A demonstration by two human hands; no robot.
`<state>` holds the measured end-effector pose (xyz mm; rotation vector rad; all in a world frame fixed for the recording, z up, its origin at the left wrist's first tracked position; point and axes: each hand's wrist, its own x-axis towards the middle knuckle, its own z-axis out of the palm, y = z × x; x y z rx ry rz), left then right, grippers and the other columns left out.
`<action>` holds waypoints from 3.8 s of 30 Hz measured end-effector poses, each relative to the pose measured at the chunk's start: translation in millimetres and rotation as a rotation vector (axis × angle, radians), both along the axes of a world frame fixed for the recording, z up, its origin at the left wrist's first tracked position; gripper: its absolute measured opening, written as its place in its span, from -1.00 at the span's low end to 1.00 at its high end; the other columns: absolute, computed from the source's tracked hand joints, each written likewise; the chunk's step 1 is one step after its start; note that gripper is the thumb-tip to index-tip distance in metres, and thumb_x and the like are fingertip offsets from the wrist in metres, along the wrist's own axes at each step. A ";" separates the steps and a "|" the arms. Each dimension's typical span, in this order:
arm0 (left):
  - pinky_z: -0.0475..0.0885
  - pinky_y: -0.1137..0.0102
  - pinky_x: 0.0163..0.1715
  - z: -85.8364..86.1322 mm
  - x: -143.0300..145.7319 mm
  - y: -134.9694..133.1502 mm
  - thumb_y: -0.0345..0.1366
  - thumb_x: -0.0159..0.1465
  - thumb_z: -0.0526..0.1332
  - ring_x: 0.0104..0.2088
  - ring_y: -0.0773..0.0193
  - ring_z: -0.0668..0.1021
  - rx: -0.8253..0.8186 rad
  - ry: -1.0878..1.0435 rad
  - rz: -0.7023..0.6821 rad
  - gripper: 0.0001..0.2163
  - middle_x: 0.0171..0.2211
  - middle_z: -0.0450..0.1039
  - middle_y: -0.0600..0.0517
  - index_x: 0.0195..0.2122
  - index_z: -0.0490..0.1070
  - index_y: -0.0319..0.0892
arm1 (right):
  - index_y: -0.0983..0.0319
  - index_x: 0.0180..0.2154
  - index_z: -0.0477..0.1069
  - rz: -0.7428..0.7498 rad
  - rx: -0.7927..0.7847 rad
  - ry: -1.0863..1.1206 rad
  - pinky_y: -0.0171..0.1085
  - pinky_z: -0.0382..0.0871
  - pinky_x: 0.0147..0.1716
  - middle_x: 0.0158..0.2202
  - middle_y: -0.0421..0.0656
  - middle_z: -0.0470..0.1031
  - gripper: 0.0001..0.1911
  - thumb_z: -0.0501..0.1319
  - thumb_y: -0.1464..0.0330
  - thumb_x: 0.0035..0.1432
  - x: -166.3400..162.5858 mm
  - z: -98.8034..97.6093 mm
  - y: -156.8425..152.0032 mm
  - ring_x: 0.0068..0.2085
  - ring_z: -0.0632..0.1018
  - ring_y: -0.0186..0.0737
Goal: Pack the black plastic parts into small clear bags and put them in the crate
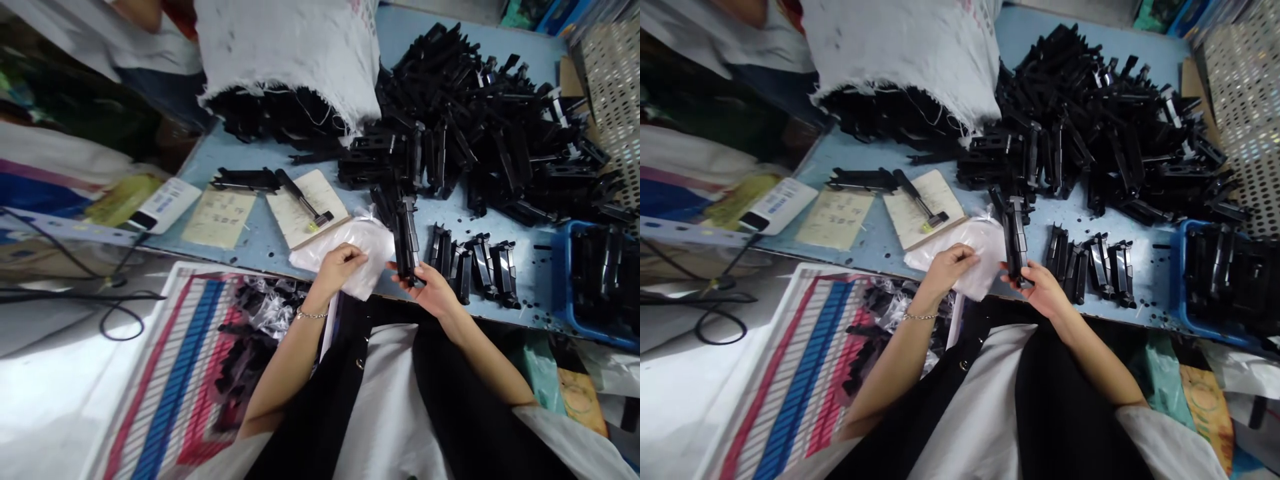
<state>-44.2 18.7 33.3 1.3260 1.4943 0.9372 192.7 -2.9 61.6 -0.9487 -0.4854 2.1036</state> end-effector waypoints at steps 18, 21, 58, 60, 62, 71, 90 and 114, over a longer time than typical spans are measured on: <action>0.38 0.41 -0.43 -2.1 2.8 3.5 -0.23 0.01 0.37 -0.50 0.33 0.50 -0.155 -0.349 0.143 -0.70 -0.51 0.46 0.13 -0.35 0.26 -0.13 | 0.25 -0.19 0.48 0.046 -0.028 0.147 -0.37 0.48 -0.37 -0.15 -0.07 0.63 -0.68 0.36 0.29 -0.02 -37.1 -4.7 9.4 -0.30 0.64 -0.24; 0.40 0.39 -0.43 0.2 -0.4 2.5 -0.25 0.04 0.34 -0.51 0.33 0.48 -0.096 -0.289 0.142 -0.74 -0.50 0.42 0.14 -0.36 0.25 -0.12 | 0.24 -0.19 0.49 0.060 -0.015 0.101 -0.35 0.47 -0.37 -0.09 -0.05 0.62 -0.66 0.37 0.26 -0.04 -38.7 -8.4 8.9 -0.28 0.64 -0.21; 0.51 0.20 0.09 72.8 -71.7 -132.4 -0.10 0.28 0.22 -0.01 0.08 0.60 0.093 0.483 -0.249 -0.69 0.02 0.56 0.05 0.05 0.51 0.16 | 0.16 0.16 0.35 0.708 0.845 -0.688 -0.23 0.41 -0.22 -0.21 -0.13 0.57 -0.51 0.18 0.07 0.31 1.9 35.6 -22.2 -0.25 0.56 -0.18; 0.51 0.15 0.05 60.5 -127.3 -147.4 0.04 0.21 0.23 -0.04 0.02 0.61 -0.083 0.572 -0.182 -0.68 -0.03 0.59 0.10 -0.06 0.55 0.15 | 0.22 0.10 0.40 0.563 0.853 -1.211 -0.20 0.39 -0.25 -0.17 -0.03 0.57 -0.53 0.14 0.05 0.33 24.9 37.0 -11.1 -0.24 0.57 -0.10; 0.51 0.07 0.00 36.6 -173.6 -154.7 0.05 0.17 0.19 -0.08 -0.03 0.62 -0.263 0.713 -0.097 -0.69 -0.12 0.62 0.09 -0.18 0.56 0.06 | 0.32 0.11 0.37 0.460 0.787 -1.722 -0.17 0.37 -0.29 -0.09 0.12 0.53 -0.48 0.11 0.06 0.35 45.9 30.9 -1.0 -0.17 0.57 0.03; 0.47 0.19 0.01 -1.2 -55.0 -71.9 -0.17 0.30 0.16 -0.13 0.08 0.58 0.181 0.656 0.087 -0.78 -0.08 0.50 -0.12 -0.12 0.46 -0.13 | 0.33 0.16 0.28 0.748 0.779 -2.054 -0.21 0.37 -0.35 -0.06 0.16 0.52 -0.55 0.10 0.22 0.35 44.3 12.4 9.1 -0.20 0.62 0.05; 0.46 0.33 -0.20 5.2 2.3 -9.0 -0.31 0.20 0.26 -0.32 0.25 0.54 0.115 0.120 -0.016 -0.92 -0.36 0.52 0.02 -0.39 0.51 -0.17 | 0.18 -0.25 0.44 0.115 0.186 -0.124 -0.24 0.52 -0.36 -0.26 -0.14 0.60 -0.57 0.46 0.09 -0.07 -32.6 -15.1 16.0 -0.33 0.61 -0.21; 0.32 0.24 0.32 15.9 3.8 -77.9 -0.60 0.33 -0.02 0.32 0.17 0.34 0.601 0.493 -0.208 -0.29 0.34 0.22 -0.10 0.46 -0.12 0.03 | 0.27 -0.18 0.46 0.158 -0.151 0.392 -0.54 -0.03 -0.80 -0.51 -0.37 0.30 -0.71 0.32 0.23 0.11 -28.2 -27.6 -26.7 -0.68 -0.13 -0.58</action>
